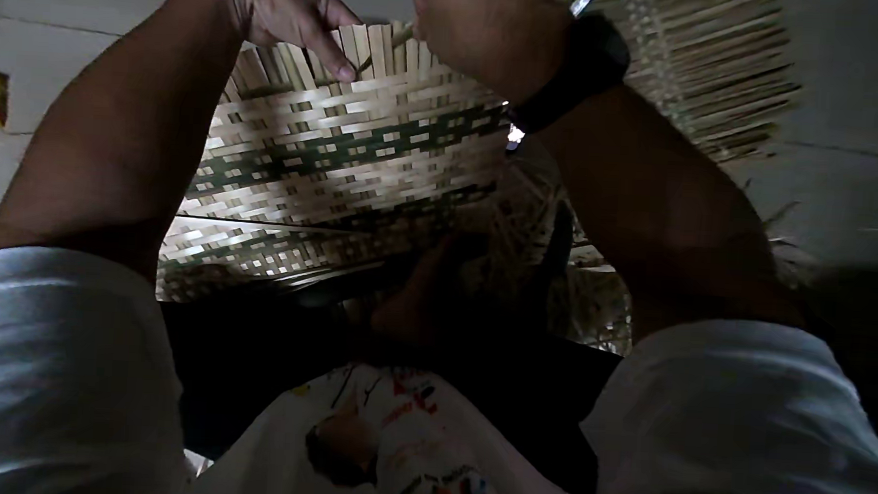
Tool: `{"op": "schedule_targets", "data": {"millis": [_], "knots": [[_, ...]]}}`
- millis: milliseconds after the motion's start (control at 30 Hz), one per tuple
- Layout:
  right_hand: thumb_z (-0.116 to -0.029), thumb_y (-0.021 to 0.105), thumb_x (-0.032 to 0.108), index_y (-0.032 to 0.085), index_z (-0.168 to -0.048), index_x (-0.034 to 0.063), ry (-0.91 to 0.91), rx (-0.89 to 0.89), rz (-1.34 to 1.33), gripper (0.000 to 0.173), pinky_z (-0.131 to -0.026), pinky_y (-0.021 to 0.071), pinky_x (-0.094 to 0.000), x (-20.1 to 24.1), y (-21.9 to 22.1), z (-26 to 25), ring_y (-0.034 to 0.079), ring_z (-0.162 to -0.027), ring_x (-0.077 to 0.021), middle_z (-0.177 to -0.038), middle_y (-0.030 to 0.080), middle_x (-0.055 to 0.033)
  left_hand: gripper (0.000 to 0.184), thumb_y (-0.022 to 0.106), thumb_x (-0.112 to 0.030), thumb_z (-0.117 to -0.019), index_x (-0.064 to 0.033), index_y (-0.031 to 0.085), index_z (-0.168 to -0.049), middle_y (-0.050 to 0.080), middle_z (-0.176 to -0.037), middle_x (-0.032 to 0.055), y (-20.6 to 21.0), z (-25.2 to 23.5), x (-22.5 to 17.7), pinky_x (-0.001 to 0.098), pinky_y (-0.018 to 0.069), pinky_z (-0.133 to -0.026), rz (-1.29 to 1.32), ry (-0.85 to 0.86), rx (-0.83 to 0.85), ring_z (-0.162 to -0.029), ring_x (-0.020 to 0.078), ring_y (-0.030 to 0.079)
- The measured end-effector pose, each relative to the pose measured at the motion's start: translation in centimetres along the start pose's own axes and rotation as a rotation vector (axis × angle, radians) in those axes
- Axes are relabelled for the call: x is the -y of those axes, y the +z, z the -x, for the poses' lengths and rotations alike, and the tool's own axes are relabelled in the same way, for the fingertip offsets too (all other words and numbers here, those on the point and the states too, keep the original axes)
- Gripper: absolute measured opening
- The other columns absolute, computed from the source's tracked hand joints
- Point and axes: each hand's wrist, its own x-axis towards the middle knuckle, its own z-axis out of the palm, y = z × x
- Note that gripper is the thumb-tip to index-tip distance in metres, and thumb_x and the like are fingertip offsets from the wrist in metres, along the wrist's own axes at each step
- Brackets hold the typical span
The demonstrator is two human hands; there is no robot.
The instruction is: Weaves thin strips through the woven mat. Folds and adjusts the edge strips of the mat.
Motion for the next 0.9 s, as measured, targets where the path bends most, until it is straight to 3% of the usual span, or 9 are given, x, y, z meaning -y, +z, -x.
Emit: {"op": "schedule_targets", "data": {"millis": [133,233,367,533,700,733,767,833,900], "knots": [[-0.1009,0.059,0.012,0.067,-0.112,-0.0058,0.067,0.125,-0.03,0.023,-0.097,0.0468,-0.0641,-1.6,1.8,1.0,0.063,-0.115,-0.0465,-0.115,0.067,-0.0281,0.021,0.07,-0.005,-0.0924,-0.0092,0.07,-0.113,0.07,-0.096,-0.0012,0.3,-0.3,-0.3,0.0191,0.0544,-0.079,-0.09,-0.014,-0.075,-0.083,0.0008,0.065],[-0.0982,0.066,0.016,0.069,-0.11,-0.0036,0.059,0.141,-0.128,0.023,-0.097,0.0473,-0.063,-2.8,2.0,0.7,0.065,-0.11,-0.0427,-0.111,0.069,-0.025,0.018,0.071,-0.007,-0.093,-0.0051,0.069,-0.111,0.068,-0.097,0.0033,1.0,0.1,-1.7,0.0265,0.053,-0.081,-0.185,-0.045,-0.142,-0.084,0.0053,0.062],[-0.0989,0.066,0.016,0.068,-0.111,-0.0051,0.027,0.142,-0.173,0.025,-0.095,0.0478,-0.0606,-3.5,2.3,0.5,0.065,-0.106,-0.0407,-0.106,0.069,-0.0238,0.025,0.074,-0.028,-0.0944,-0.0036,0.068,-0.101,0.061,-0.083,0.0007,2.4,-0.4,-1.0,0.0285,0.049,-0.072,-0.205,0.0,-0.327,-0.072,0.0044,0.054],[-0.0993,0.067,0.019,0.067,-0.113,-0.0046,0.038,0.162,-0.21,0.027,-0.095,0.0477,-0.0605,-3.8,2.4,0.3,0.065,-0.107,-0.0397,-0.108,0.068,-0.0228,0.019,0.073,-0.024,-0.0951,-0.006,0.066,-0.094,0.058,-0.078,-0.0034,3.0,-0.3,-1.0,0.0234,0.0486,-0.068,-0.157,-0.027,-0.369,-0.067,0.0002,0.053],[-0.1004,0.066,0.017,0.066,-0.116,-0.0064,0.049,0.211,-0.238,0.028,-0.094,0.0478,-0.0592,-3.7,2.0,0.2,0.065,-0.104,-0.0396,-0.108,0.068,-0.0244,0.012,0.072,-0.018,-0.0947,-0.0072,0.069,-0.099,0.064,-0.083,-0.0056,3.0,-0.3,-1.0,0.0189,0.0509,-0.07,-0.107,-0.007,-0.351,-0.071,-0.0035,0.057],[-0.1013,0.065,0.019,0.066,-0.118,-0.0047,0.063,0.235,-0.265,0.029,-0.09,0.0504,-0.0539,-3.9,1.8,0.2,0.066,-0.098,-0.0345,-0.106,0.068,-0.0219,0.01,0.072,-0.017,-0.0943,-0.0078,0.07,-0.098,0.064,-0.082,-0.0064,3.0,-0.2,-1.3,0.0182,0.0514,-0.07,-0.112,-0.012,-0.349,-0.071,-0.0042,0.058],[-0.103,0.063,0.022,0.065,-0.12,-0.0008,0.073,0.27,-0.305,0.029,-0.081,0.0539,-0.0423,-4.5,1.5,0.3,0.065,-0.086,-0.0239,-0.103,0.068,-0.0157,0.011,0.073,-0.018,-0.0943,-0.0076,0.07,-0.098,0.064,-0.083,-0.006,2.9,-0.2,-1.5,0.0187,0.0515,-0.071,-0.115,-0.022,-0.346,-0.072,-0.0037,0.058],[-0.1032,0.063,0.023,0.065,-0.12,0.0053,0.11,0.334,-0.485,0.025,-0.066,0.051,-0.0229,-6.5,0.9,0.8,0.058,-0.069,-0.0061,-0.093,0.065,-0.0044,0.014,0.074,-0.019,-0.0935,-0.0068,0.07,-0.098,0.064,-0.084,-0.0041,2.8,-0.4,-1.3,0.0208,0.0514,-0.072,-0.121,-0.034,-0.351,-0.073,-0.0017,0.058],[-0.1045,0.06,0.019,0.065,-0.121,0.0057,0.14,0.407,-0.636,0.022,-0.064,0.0499,-0.0153,-9.2,0.1,1.5,0.057,-0.066,0.0006,-0.088,0.064,0.0,0.014,0.076,-0.021,-0.0921,-0.0083,0.07,-0.097,0.064,-0.083,-0.0045,2.6,-0.5,-0.9,0.0206,0.0523,-0.071,-0.129,-0.02,-0.35,-0.071,-0.0017,0.059]]}}
